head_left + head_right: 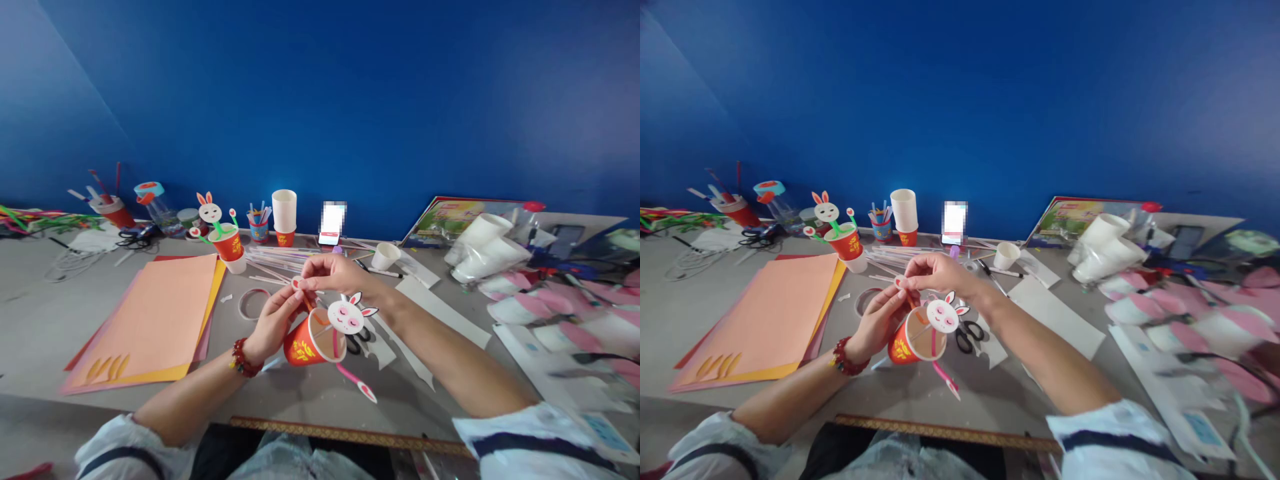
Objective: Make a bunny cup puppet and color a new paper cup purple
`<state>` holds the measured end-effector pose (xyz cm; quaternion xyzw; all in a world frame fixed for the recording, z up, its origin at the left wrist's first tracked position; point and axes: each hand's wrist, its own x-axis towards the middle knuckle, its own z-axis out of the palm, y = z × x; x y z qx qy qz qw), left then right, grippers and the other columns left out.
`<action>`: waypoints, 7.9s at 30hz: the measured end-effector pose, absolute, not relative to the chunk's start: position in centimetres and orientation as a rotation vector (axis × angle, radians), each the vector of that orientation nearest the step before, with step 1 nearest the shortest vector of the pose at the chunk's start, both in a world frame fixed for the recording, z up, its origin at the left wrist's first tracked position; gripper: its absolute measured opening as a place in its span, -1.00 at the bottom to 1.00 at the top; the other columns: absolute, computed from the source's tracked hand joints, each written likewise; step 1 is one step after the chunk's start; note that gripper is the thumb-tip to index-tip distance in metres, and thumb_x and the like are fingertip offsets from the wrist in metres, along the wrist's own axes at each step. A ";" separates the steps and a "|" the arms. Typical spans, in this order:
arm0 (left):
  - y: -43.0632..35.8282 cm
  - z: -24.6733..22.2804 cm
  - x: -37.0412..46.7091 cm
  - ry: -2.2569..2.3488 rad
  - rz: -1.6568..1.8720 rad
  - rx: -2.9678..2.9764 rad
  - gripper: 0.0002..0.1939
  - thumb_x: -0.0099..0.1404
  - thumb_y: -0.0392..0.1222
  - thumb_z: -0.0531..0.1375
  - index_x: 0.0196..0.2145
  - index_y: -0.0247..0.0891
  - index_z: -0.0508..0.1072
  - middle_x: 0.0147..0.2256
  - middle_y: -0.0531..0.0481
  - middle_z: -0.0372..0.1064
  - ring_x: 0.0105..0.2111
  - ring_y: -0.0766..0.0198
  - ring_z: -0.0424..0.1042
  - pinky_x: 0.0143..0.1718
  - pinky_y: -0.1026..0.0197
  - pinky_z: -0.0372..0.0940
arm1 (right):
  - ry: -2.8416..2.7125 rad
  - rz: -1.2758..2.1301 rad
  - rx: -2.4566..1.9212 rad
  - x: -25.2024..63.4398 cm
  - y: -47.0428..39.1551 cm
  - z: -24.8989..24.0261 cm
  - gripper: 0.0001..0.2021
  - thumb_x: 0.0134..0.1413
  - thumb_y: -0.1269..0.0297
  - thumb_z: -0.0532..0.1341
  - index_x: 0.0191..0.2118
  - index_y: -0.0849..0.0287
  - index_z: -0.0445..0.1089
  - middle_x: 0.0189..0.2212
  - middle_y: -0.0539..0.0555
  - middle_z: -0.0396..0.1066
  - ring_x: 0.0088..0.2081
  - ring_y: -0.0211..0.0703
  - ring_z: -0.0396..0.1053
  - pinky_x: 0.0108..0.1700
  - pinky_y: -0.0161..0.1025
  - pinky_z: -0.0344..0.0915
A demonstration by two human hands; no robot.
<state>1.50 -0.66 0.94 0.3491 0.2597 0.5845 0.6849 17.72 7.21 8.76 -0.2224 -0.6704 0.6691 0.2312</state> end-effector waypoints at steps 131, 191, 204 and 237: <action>-0.6 0.3 0.7 0.653 1.302 0.983 -0.75 0.33 -0.02 0.29 -0.24 -0.27 0.62 -0.31 -0.04 0.54 -0.29 0.29 0.46 -0.14 0.28 0.34 | -2.245 0.879 -0.494 18.2 6.4 9.4 -0.75 0.28 0.15 0.27 -0.37 0.19 0.50 -0.44 0.06 0.53 -0.37 -0.18 0.45 -0.29 -0.25 0.35; -0.4 0.4 0.9 0.686 1.318 0.855 -0.74 0.23 -0.01 0.37 -0.28 -0.28 0.62 -0.26 -0.07 0.57 -0.28 0.26 0.49 -0.14 0.25 0.36 | -1.995 1.479 -0.760 17.2 5.7 9.5 -0.72 0.16 0.08 0.34 -0.39 0.16 0.35 -0.53 -0.04 0.46 -0.46 -0.23 0.43 -0.36 -0.29 0.34; -0.5 0.7 0.9 0.696 1.307 0.849 -0.72 0.22 0.00 0.37 -0.27 -0.28 0.63 -0.28 -0.07 0.56 -0.30 0.26 0.48 -0.15 0.24 0.36 | -1.926 1.591 -0.688 17.1 6.7 8.6 -0.69 0.13 0.05 0.36 -0.38 0.17 0.34 -0.54 -0.06 0.44 -0.50 -0.27 0.43 -0.42 -0.33 0.32; -0.4 0.9 1.0 0.641 1.323 0.802 -0.76 0.21 -0.05 0.39 -0.27 -0.28 0.64 -0.34 -0.04 0.56 -0.33 0.31 0.49 -0.20 0.30 0.36 | -1.721 1.825 -0.703 16.1 6.4 8.3 -0.67 -0.01 0.16 0.45 -0.42 0.18 0.29 -0.62 -0.10 0.42 -0.57 -0.30 0.40 -0.51 -0.37 0.27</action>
